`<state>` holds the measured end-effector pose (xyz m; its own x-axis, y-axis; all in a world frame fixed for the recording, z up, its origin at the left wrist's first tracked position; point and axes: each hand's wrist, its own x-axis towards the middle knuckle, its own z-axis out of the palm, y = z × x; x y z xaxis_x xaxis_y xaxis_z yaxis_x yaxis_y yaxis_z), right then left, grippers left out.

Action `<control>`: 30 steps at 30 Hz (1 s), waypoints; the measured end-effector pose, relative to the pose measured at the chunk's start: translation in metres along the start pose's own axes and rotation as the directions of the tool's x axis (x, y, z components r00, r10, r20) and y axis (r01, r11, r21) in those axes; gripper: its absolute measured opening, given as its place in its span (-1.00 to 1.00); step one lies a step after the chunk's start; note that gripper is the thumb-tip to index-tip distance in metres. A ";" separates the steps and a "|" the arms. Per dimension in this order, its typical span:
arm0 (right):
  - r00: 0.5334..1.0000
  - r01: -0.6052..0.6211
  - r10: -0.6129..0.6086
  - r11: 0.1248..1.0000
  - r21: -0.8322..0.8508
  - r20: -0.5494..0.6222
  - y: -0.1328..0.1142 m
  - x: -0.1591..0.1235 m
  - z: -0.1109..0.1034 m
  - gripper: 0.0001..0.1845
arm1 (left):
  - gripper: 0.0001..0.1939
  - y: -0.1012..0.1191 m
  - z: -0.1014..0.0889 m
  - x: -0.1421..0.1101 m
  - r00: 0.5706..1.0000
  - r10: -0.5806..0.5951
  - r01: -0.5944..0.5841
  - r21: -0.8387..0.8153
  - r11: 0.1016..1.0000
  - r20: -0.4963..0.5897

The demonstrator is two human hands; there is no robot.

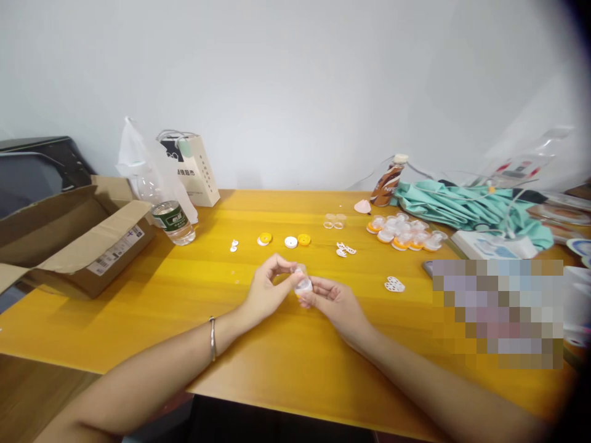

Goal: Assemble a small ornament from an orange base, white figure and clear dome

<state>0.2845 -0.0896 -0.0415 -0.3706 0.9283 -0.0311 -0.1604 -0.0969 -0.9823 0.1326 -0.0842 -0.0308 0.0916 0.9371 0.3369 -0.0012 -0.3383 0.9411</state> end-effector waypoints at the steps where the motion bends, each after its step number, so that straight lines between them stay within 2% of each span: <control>1: 1.000 -0.019 0.018 1.000 0.021 0.012 0.000 0.000 -0.001 -0.67 | -0.81 0.001 -0.002 0.001 0.999 -0.035 0.037 -0.058 0.998 0.037; 5: 0.993 -0.073 0.064 0.993 0.093 0.094 -0.004 0.001 -0.004 -0.70 | -0.79 0.009 -0.008 0.005 0.987 -0.118 0.135 -0.164 0.977 0.108; 9: 0.989 -0.094 0.076 0.987 0.134 0.129 -0.007 0.001 -0.006 -0.76 | -0.81 0.012 -0.015 0.007 0.968 -0.114 0.170 -0.253 0.953 0.222; 13: 0.984 -0.107 0.087 0.986 0.125 0.153 -0.006 0.000 -0.007 -0.77 | -0.66 0.011 -0.017 0.008 0.948 -0.111 0.182 -0.222 0.958 0.298; 20: 0.997 -0.031 0.027 0.998 0.057 0.073 -0.004 -0.002 0.000 -0.66 | -0.76 0.002 -0.006 0.002 0.987 -0.054 0.088 -0.231 0.969 0.151; 25: 1.000 0.015 -0.015 1.000 0.019 -0.004 -0.003 -0.003 0.004 -0.62 | -0.76 -0.004 0.004 -0.005 0.996 0.014 -0.022 -0.087 0.996 -0.083; 27: 1.000 -0.011 0.010 0.999 0.035 0.012 -0.004 -0.003 0.003 -0.65 | -0.79 -0.002 0.001 -0.005 0.999 0.020 -0.024 -0.089 0.996 -0.046; 30: 0.998 -0.046 0.043 0.997 0.068 0.048 -0.005 -0.002 0.000 -0.70 | -0.83 0.006 -0.007 -0.001 0.991 -0.031 0.056 -0.194 0.979 0.132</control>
<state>0.2858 -0.0910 -0.0362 -0.4210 0.9048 -0.0641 -0.2051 -0.1638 -0.9649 0.1256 -0.0861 -0.0254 0.2226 0.9273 0.3010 -0.1889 -0.2618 0.9465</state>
